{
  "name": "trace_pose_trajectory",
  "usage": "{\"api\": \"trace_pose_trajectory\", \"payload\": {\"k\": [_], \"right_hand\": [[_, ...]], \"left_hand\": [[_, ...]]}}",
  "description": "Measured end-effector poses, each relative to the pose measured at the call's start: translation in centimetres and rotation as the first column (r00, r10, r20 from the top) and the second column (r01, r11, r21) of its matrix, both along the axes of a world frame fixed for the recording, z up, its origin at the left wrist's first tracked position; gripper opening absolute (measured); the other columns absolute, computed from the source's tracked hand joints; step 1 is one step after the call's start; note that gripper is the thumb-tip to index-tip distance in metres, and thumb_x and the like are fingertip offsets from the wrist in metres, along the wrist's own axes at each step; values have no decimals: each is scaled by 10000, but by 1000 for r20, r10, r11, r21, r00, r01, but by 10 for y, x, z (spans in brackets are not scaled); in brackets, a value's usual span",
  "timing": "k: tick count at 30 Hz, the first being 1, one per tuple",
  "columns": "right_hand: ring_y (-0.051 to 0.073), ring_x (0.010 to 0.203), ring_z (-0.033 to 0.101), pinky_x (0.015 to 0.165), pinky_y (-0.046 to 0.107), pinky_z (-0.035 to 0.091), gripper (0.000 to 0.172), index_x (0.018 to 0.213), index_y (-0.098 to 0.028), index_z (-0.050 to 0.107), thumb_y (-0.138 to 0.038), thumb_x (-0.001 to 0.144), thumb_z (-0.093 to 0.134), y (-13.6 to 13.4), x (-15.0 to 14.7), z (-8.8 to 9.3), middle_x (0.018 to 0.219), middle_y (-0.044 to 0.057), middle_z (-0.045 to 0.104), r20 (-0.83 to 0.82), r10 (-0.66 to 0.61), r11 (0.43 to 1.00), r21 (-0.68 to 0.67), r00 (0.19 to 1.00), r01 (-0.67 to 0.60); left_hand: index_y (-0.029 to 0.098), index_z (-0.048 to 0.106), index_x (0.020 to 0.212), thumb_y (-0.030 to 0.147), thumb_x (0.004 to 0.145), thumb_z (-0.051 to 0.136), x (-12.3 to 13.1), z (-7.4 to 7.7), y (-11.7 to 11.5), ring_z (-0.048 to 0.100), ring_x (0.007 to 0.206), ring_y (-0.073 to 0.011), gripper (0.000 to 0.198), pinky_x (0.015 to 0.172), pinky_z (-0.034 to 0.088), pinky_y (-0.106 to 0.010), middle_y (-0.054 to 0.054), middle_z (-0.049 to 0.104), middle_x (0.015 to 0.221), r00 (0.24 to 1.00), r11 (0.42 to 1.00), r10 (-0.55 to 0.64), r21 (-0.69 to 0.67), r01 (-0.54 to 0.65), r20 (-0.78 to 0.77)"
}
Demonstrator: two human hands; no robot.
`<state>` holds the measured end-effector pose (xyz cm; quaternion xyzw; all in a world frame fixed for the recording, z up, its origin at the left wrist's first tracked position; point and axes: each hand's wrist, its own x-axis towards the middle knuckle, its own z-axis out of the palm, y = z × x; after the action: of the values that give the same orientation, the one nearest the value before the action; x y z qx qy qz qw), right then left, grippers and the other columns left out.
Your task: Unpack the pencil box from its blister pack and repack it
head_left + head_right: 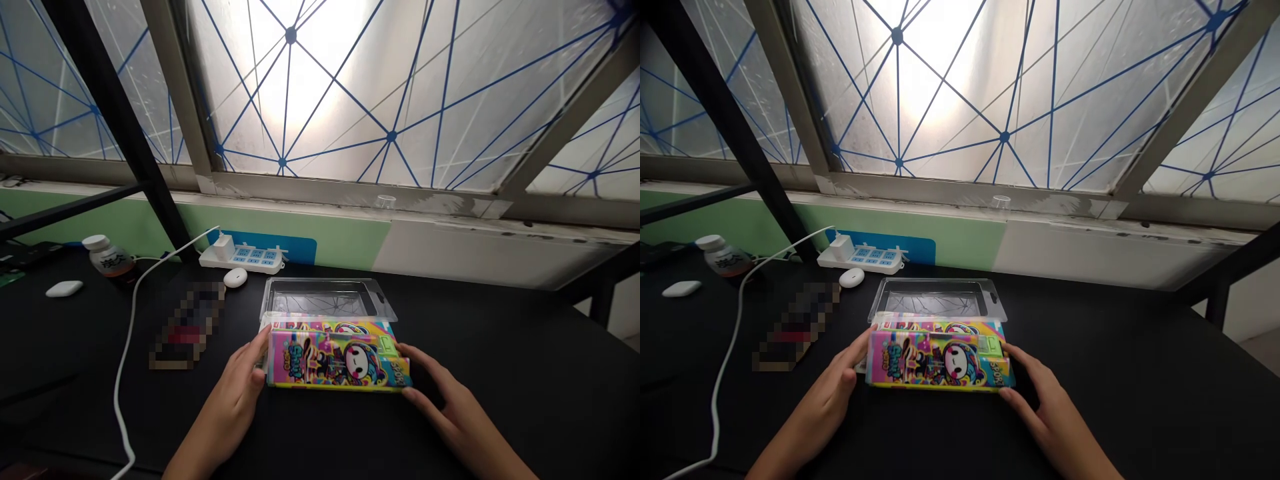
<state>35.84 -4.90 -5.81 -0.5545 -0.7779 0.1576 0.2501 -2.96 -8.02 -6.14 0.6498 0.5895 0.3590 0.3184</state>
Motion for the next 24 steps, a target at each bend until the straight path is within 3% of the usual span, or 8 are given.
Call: {"api": "trace_pose_trajectory", "payload": {"k": [2, 5, 8, 10, 14, 17, 20, 24], "right_hand": [[314, 1262, 592, 968, 451, 569, 664, 1509, -287, 389, -471, 910, 611, 0, -3, -4, 1448, 107, 568, 53, 42, 997, 60, 998, -46], [331, 1243, 603, 986, 504, 548, 644, 1503, -290, 394, -439, 917, 616, -1, -5, -10, 1412, 120, 599, 117, 101, 977, 177, 988, -121], [334, 1217, 622, 1027, 541, 506, 604, 1503, -320, 386, -391, 941, 593, -1, -5, -6, 1367, 96, 639, 123, 135, 947, 277, 983, -165], [331, 1231, 610, 1059, 541, 478, 600, 1503, -334, 380, -373, 944, 593, 2, -8, 6, 1375, 78, 632, 106, 141, 929, 331, 984, -168], [301, 1245, 593, 1038, 473, 504, 517, 1455, -315, 451, -372, 956, 578, 31, -21, 36, 1388, 78, 610, 41, 102, 929, 355, 994, -110], [302, 1231, 600, 1006, 453, 526, 497, 1427, -255, 492, -426, 963, 543, 69, -33, 43, 1375, 106, 619, 13, 88, 950, 301, 996, -88], [317, 1230, 601, 1013, 486, 515, 517, 1426, -221, 501, -459, 967, 508, 99, -41, 28, 1378, 131, 618, 29, 97, 957, 270, 995, -101], [335, 1322, 528, 1046, 519, 479, 516, 1436, -226, 504, -472, 982, 482, 111, -45, 0, 1463, 147, 545, 81, 116, 952, 274, 990, -134]], "left_hand": [[248, 289, 1577, 661, 986, 341, 1, -1, 1, 410, 1429, -310, 722, 1172, 342, -480, -90, 405, 1579, 1000, 1000, -15, 1, 15, -8], [259, 291, 1573, 567, 981, 473, 6, 0, 0, 460, 1399, -293, 692, 1147, 390, -444, -87, 478, 1532, 997, 999, -6, 37, 8, -72], [270, 366, 1536, 493, 959, 547, 15, 10, -2, 508, 1360, -288, 645, 1111, 439, -407, -80, 525, 1494, 989, 981, 53, 194, -26, -136], [252, 397, 1515, 477, 956, 558, 21, 22, 0, 464, 1393, -299, 624, 1135, 404, -427, -97, 486, 1523, 978, 945, 118, 322, -58, -171], [199, 368, 1522, 523, 972, 505, 32, 54, 28, 343, 1464, -322, 652, 1150, 361, -480, -132, 393, 1579, 946, 906, 239, 401, -137, -217], [156, 363, 1519, 582, 958, 498, 34, 67, 60, 247, 1498, -348, 717, 1161, 309, -537, -156, 408, 1566, 911, 914, 253, 390, -115, -326], [126, 378, 1510, 599, 963, 462, 31, 60, 82, 196, 1510, -360, 728, 1161, 290, -558, -170, 411, 1561, 865, 942, 240, 322, -97, -441], [124, 359, 1532, 596, 995, 361, 25, 37, 90, 144, 1519, -373, 715, 1149, 303, -569, -162, 341, 1599, 824, 985, 151, 149, -83, -546]]}}
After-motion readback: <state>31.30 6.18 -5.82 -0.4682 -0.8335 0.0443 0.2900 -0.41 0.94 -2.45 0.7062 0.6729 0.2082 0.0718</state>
